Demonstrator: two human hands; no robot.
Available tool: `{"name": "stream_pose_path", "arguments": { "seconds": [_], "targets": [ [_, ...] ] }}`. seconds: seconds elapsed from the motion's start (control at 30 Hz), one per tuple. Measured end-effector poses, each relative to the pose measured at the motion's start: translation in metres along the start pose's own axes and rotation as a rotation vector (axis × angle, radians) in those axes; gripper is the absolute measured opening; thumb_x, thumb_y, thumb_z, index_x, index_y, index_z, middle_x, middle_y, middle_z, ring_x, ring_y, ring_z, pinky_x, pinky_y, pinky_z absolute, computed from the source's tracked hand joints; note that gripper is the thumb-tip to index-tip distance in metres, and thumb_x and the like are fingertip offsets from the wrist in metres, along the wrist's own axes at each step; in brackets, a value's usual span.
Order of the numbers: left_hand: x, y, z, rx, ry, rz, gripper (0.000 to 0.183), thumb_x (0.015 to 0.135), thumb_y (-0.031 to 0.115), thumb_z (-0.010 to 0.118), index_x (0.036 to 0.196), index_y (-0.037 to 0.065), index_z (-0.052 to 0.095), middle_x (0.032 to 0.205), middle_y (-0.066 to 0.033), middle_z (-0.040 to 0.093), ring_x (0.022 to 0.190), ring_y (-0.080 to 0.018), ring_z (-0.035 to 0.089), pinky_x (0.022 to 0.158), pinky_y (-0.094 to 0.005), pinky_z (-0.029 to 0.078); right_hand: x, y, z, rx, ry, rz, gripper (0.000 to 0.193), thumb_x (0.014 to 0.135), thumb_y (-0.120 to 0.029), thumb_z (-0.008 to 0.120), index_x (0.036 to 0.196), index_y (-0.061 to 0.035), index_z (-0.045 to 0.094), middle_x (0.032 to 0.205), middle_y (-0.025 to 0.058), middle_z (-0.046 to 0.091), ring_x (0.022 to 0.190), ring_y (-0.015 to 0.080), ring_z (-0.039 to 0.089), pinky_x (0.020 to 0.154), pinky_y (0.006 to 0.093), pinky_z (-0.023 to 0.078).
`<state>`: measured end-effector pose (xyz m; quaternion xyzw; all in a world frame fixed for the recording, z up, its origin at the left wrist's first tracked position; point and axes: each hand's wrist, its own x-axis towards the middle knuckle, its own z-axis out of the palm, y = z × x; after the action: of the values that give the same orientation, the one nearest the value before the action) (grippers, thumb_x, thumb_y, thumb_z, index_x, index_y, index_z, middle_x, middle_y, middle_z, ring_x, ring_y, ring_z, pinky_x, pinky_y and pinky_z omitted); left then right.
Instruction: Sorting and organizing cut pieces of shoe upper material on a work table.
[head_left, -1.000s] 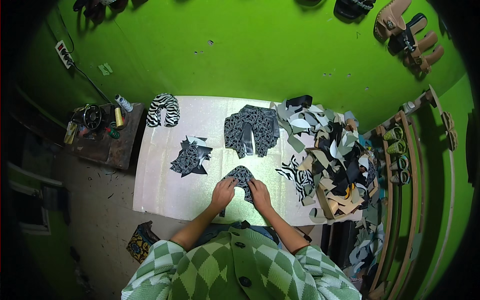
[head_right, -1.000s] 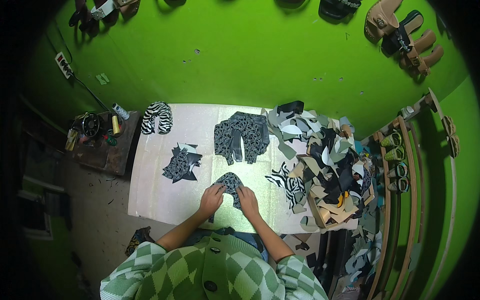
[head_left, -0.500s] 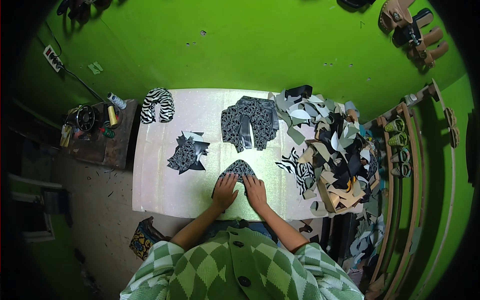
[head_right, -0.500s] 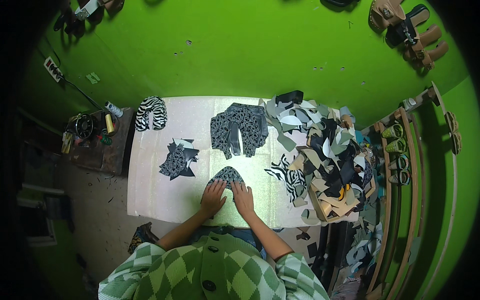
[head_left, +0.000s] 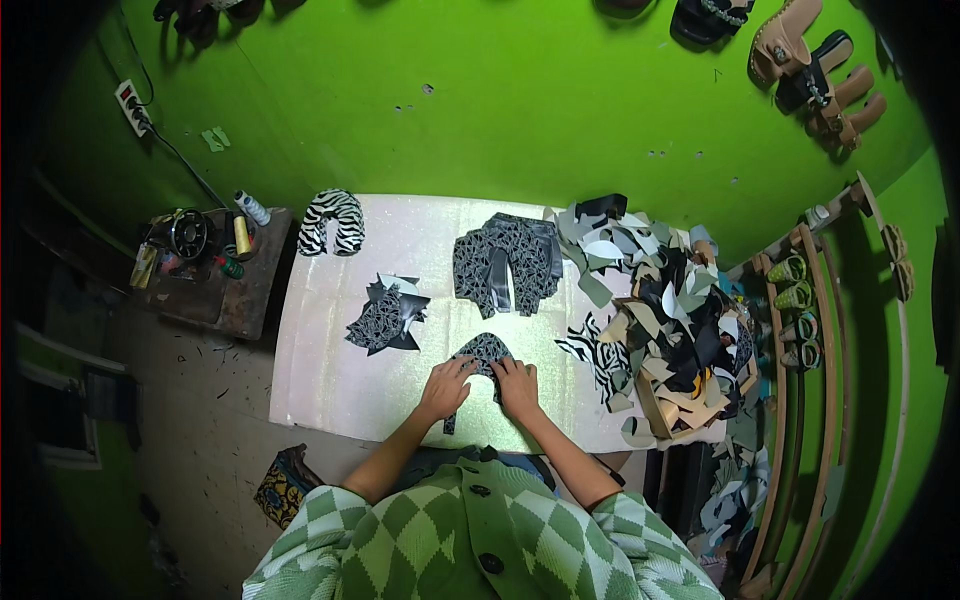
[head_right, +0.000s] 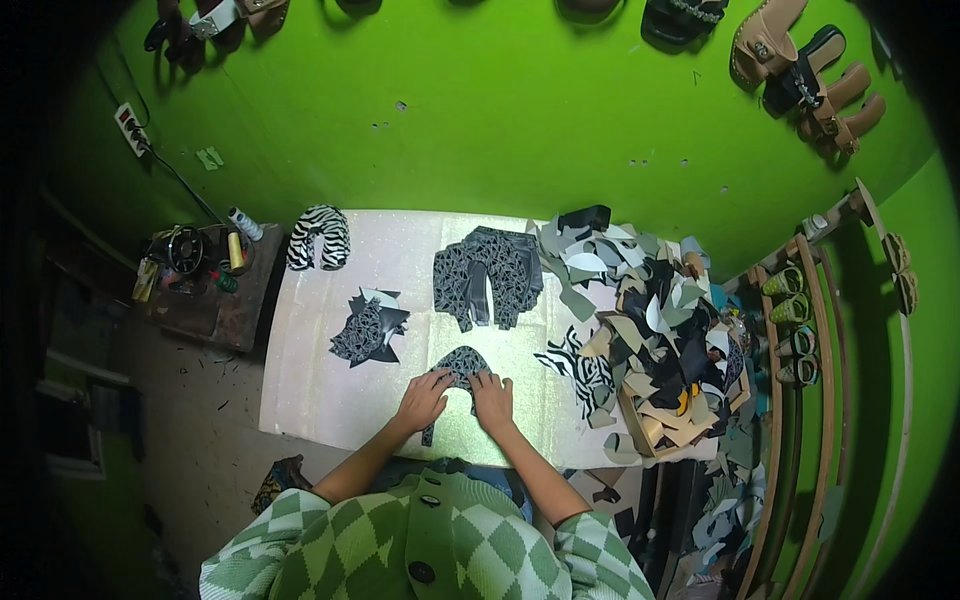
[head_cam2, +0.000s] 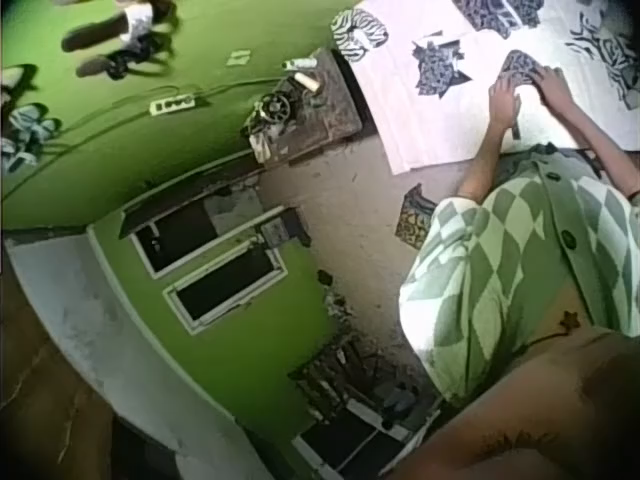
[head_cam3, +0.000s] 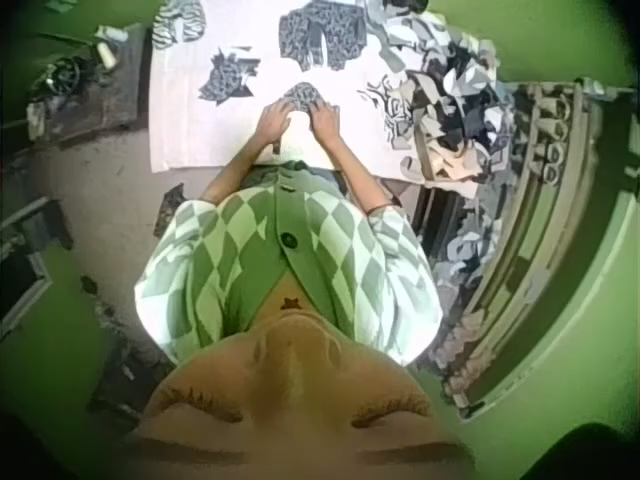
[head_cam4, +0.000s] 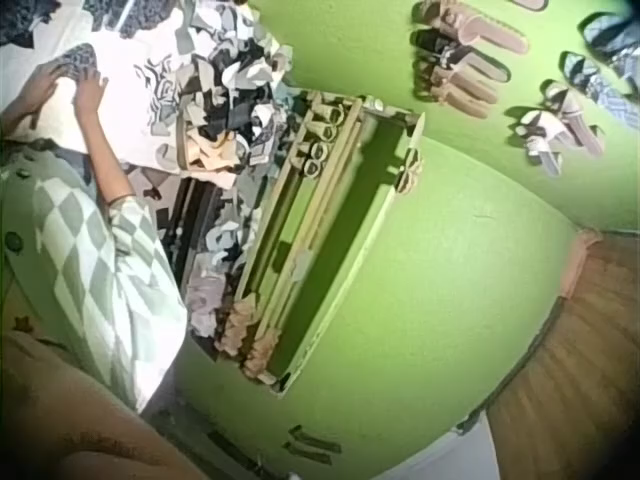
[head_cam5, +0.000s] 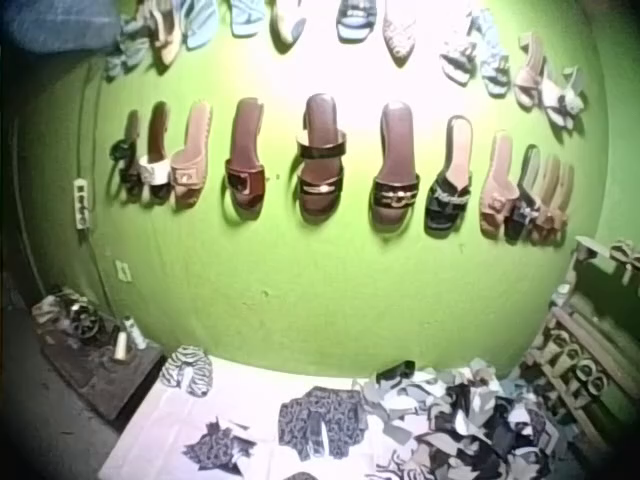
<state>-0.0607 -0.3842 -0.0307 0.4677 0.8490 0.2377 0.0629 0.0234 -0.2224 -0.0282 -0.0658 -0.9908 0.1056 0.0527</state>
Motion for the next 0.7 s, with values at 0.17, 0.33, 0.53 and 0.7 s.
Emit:
{"name": "stream_pose_path", "arguments": {
  "seconds": [0.17, 0.33, 0.53, 0.7],
  "targets": [
    [0.012, -0.03, -0.027, -0.183, 0.238, -0.126, 0.03, 0.072, -0.001, 0.051, 0.1, 0.007, 0.054, 0.109, -0.0127, 0.049, 0.099, -0.0313, 0.048, 0.084, -0.0404, 0.039, 0.018, 0.01, 0.004, 0.08, -0.109, 0.099, 0.027, 0.073, -0.007, 0.052, 0.095, -0.0168, 0.065, 0.089, 0.0051, 0.056, 0.085, 0.0226, 0.054, 0.076, 0.0397, 0.036],
    [0.012, -0.063, -0.055, -0.034, 0.525, -0.344, 0.028, 0.068, 0.0, 0.058, 0.095, 0.006, 0.055, 0.106, -0.0134, 0.048, 0.1, -0.0314, 0.046, 0.086, -0.0401, 0.036, 0.027, 0.01, 0.007, 0.111, -0.141, 0.133, 0.021, 0.074, -0.008, 0.053, 0.089, -0.0162, 0.065, 0.087, 0.0077, 0.057, 0.084, 0.0242, 0.055, 0.074, 0.0404, 0.037],
    [0.014, -0.102, -0.072, 0.071, 0.6, -0.659, 0.056, 0.064, 0.011, 0.072, 0.112, 0.004, 0.045, 0.112, -0.0139, 0.046, 0.108, -0.0322, 0.043, 0.09, -0.0419, 0.035, 0.022, 0.009, 0.007, 0.252, -0.057, 0.121, 0.022, 0.072, -0.005, 0.055, 0.091, -0.0128, 0.062, 0.09, 0.0112, 0.054, 0.087, 0.0295, 0.053, 0.073, 0.0401, 0.043],
    [0.023, -0.167, -0.073, -0.026, 0.164, -0.935, 0.087, 0.049, 0.044, 0.081, 0.118, 0.005, 0.044, 0.113, -0.0133, 0.052, 0.106, -0.0302, 0.05, 0.087, -0.0409, 0.04, 0.018, 0.005, 0.006, 0.283, -0.021, 0.137, 0.028, 0.069, -0.003, 0.056, 0.094, -0.0142, 0.058, 0.092, 0.0117, 0.051, 0.087, 0.0304, 0.05, 0.073, 0.0403, 0.043]
  ]
}}
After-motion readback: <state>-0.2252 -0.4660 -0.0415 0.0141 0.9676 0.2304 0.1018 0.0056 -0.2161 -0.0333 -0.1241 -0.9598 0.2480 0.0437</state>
